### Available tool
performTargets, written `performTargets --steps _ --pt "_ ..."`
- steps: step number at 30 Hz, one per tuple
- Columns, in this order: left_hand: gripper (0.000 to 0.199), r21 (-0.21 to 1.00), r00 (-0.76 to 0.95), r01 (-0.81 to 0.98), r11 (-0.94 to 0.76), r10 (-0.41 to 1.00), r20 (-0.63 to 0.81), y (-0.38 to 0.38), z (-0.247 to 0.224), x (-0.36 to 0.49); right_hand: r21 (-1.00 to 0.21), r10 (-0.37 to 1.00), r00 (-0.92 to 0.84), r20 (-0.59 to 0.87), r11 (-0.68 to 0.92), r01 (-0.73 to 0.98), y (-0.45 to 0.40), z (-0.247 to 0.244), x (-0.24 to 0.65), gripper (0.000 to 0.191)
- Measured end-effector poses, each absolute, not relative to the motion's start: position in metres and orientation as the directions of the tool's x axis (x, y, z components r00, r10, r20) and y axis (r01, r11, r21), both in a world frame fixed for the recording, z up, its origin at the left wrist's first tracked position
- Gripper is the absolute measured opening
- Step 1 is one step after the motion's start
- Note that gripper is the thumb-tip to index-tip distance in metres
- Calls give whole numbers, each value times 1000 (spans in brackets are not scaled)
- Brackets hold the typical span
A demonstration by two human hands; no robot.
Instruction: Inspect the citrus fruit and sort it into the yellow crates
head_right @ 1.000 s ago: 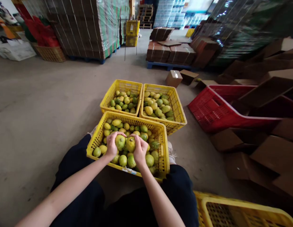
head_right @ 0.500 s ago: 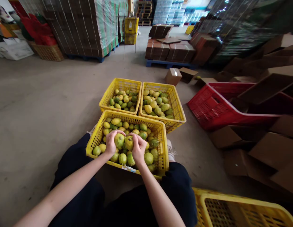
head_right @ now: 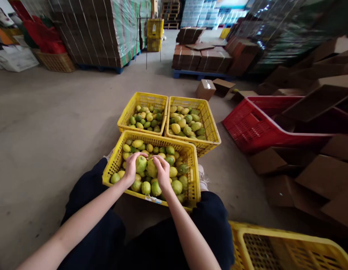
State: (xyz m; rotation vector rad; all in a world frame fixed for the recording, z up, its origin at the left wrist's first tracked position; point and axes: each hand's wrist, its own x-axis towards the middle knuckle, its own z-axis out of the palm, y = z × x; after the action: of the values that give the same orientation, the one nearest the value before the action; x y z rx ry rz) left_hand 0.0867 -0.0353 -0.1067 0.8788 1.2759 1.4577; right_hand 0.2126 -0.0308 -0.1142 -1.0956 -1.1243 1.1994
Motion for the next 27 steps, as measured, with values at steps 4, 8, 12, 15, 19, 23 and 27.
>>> performTargets --steps 4,8,12,15,19,23,27 --pt "24 756 -119 -554 349 865 -487 -25 -107 82 -913 958 102 -268 -219 -345 -22 -121 208 18" --pt "23 472 63 -729 496 734 -676 -15 -98 74 -639 809 -32 -587 -487 -595 -16 -112 208 18" --pt "13 451 51 -751 483 723 -689 -11 -97 70 -553 801 -126 -585 -508 -661 -15 -103 214 13" --pt "13 432 59 -752 498 703 -709 -10 -103 71 -527 776 -162 -610 -550 -648 -14 -106 218 14" --pt "15 420 53 -760 496 692 -720 -11 -106 73 -562 793 -183 -582 -554 -615 -13 -117 219 17" --pt "17 414 53 -767 490 692 -720 -13 -100 73 -592 830 -212 -515 -524 -612 -12 -121 220 20" --pt "29 382 129 -804 456 760 -637 -17 -89 71 -557 860 -280 -427 -494 -668 -14 -111 224 26"
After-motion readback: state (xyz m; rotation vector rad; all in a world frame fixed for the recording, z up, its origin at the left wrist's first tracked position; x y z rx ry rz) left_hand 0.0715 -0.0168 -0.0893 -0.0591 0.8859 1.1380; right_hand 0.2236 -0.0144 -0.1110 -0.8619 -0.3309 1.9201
